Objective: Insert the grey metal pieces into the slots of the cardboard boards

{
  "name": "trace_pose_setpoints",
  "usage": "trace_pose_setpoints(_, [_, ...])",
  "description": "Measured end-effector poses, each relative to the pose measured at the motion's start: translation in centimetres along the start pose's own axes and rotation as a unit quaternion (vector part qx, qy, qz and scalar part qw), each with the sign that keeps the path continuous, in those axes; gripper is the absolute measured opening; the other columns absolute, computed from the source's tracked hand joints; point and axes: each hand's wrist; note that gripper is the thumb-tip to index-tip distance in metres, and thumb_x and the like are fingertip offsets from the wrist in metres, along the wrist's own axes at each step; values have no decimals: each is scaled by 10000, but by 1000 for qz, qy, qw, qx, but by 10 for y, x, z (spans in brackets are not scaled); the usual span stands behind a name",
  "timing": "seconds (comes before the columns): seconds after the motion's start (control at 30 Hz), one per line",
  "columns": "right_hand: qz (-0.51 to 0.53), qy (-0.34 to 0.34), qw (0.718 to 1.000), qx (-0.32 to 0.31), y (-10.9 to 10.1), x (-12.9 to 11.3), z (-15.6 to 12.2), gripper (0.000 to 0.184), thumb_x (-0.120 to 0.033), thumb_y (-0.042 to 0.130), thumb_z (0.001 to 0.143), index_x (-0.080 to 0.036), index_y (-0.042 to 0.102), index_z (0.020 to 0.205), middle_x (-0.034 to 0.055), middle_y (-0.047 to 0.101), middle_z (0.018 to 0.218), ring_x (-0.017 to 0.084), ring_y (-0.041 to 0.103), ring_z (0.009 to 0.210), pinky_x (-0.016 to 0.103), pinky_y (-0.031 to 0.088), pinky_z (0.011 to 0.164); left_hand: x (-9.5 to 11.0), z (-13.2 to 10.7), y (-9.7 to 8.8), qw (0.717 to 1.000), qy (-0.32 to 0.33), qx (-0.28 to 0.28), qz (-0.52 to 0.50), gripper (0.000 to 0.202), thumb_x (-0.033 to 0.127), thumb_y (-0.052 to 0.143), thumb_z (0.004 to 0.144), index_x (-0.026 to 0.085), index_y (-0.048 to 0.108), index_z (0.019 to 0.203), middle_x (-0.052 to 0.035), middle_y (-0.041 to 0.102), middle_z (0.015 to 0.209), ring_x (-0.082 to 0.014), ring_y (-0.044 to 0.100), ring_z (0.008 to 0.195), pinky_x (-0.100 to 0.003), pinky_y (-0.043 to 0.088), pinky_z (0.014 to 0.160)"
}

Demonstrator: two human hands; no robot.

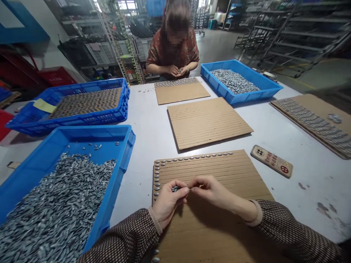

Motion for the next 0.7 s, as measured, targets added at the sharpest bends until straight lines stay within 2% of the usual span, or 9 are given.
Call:
trace_pose_setpoints(0.2, [140, 53, 989, -1, -3, -1, -2, 204, -332, 682, 765, -153, 706, 861, 24, 713, 735, 118, 625, 625, 245, 505, 602, 1, -3, 2, 999, -17, -30, 21, 290, 286, 786, 677, 146, 560, 794, -14, 631, 638, -64, 525, 494, -164, 375, 491])
trace_pose_setpoints(0.47, [225, 103, 968, -48, -5, -7, -6, 261, -338, 778, 665, -131, 674, 784, 18, 697, 703, 95, 616, 566, 215, 500, 547, -2, -4, 2, 997, 12, -44, 57, 286, 294, 780, 688, 153, 549, 779, 6, 617, 612, -70, 515, 492, -186, 386, 518])
trace_pose_setpoints(0.6, [242, 105, 964, -38, 5, -3, -8, 297, -352, 783, 672, -125, 665, 823, 32, 705, 705, 119, 639, 589, 240, 516, 564, -4, -6, 5, 997, 28, -34, 64, 277, 281, 782, 693, 150, 543, 744, -10, 632, 615, -81, 537, 517, -194, 423, 546])
trace_pose_setpoints(0.7, [207, 83, 975, -12, 4, 1, -12, 268, -358, 746, 720, -133, 677, 849, 38, 711, 721, 121, 634, 606, 250, 514, 576, 4, -10, 9, 999, -1, -34, 34, 266, 277, 786, 694, 140, 565, 754, -37, 650, 670, -97, 578, 579, -194, 463, 565])
Point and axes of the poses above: each hand's wrist, its own z-axis towards the middle knuckle, its own y-axis out of the palm, x = y × z
